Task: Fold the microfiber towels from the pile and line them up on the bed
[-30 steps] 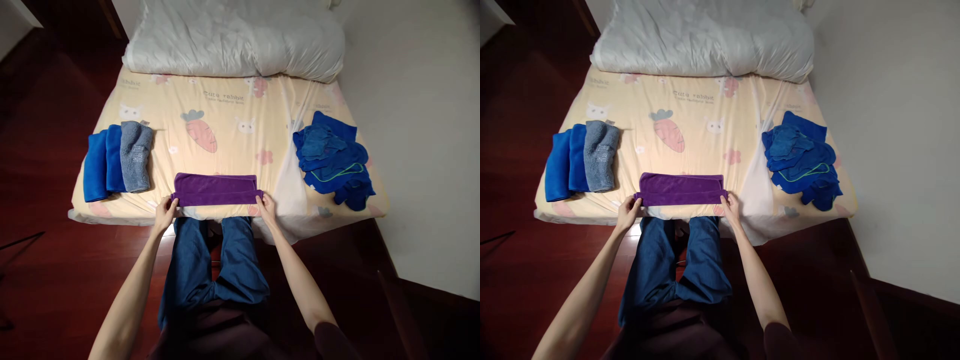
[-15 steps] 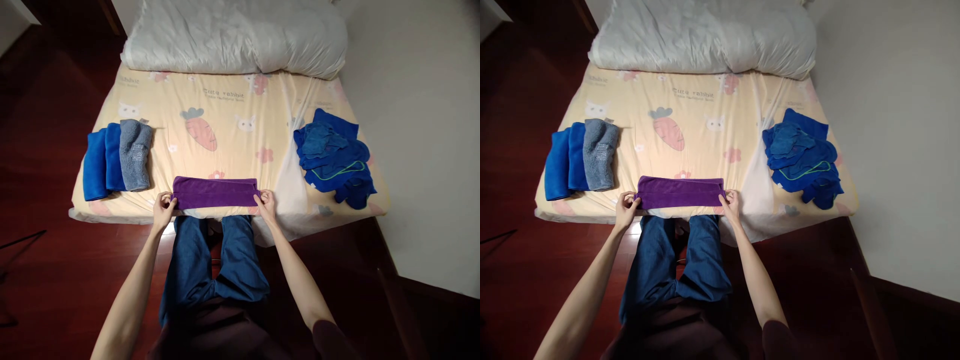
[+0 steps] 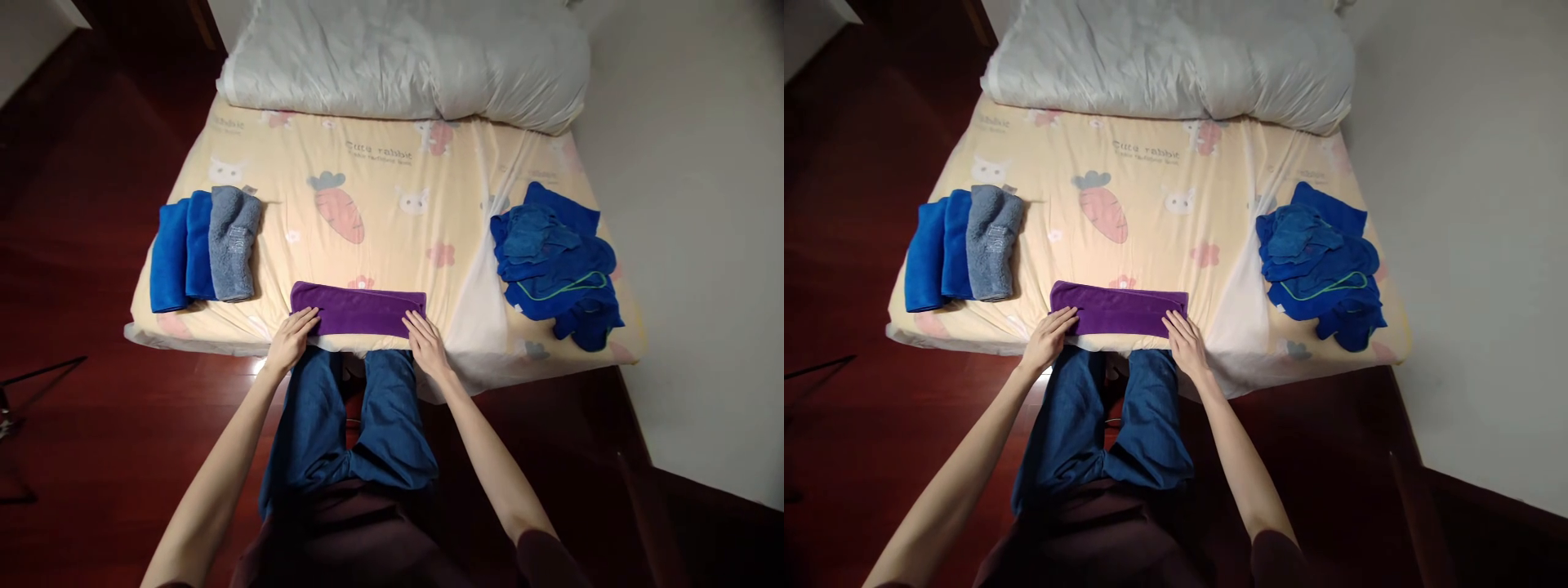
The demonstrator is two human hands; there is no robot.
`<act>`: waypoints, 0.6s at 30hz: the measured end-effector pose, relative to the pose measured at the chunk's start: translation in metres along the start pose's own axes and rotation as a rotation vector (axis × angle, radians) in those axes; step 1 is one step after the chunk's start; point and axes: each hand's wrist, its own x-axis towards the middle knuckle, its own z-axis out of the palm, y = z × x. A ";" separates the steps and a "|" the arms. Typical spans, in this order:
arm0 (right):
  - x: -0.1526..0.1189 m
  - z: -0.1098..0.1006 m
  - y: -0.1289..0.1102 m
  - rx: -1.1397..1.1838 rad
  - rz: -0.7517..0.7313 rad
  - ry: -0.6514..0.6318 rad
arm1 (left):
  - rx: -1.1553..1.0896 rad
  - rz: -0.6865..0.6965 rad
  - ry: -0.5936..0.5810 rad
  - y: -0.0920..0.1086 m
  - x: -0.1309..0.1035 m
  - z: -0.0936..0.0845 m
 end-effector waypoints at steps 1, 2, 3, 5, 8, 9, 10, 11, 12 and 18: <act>-0.001 -0.001 0.002 0.000 0.003 -0.023 | -0.004 0.014 -0.019 -0.001 0.000 -0.001; -0.001 -0.002 0.004 -0.005 0.011 -0.038 | -0.002 0.015 -0.028 -0.002 -0.001 -0.002; -0.001 -0.002 0.005 -0.012 0.016 -0.051 | 0.002 0.014 -0.036 -0.003 -0.001 -0.003; 0.000 -0.001 0.006 -0.029 0.024 -0.071 | 0.013 0.010 -0.053 -0.005 0.000 -0.003; 0.006 0.002 0.007 -0.053 0.032 -0.074 | 0.030 0.009 -0.072 -0.010 0.005 -0.001; 0.008 0.002 0.007 -0.060 0.031 -0.074 | 0.039 0.007 -0.082 -0.011 0.008 0.000; 0.011 0.002 0.007 -0.068 0.029 -0.076 | 0.051 0.001 -0.090 -0.013 0.011 0.000; 0.015 0.001 0.007 -0.075 0.027 -0.078 | 0.067 -0.009 -0.095 -0.014 0.014 -0.001; 0.018 -0.002 0.008 -0.082 0.026 -0.082 | 0.084 -0.020 -0.099 -0.015 0.017 -0.002; 0.017 -0.023 0.013 -0.080 -0.061 -0.136 | 0.118 0.018 -0.158 -0.016 0.009 -0.021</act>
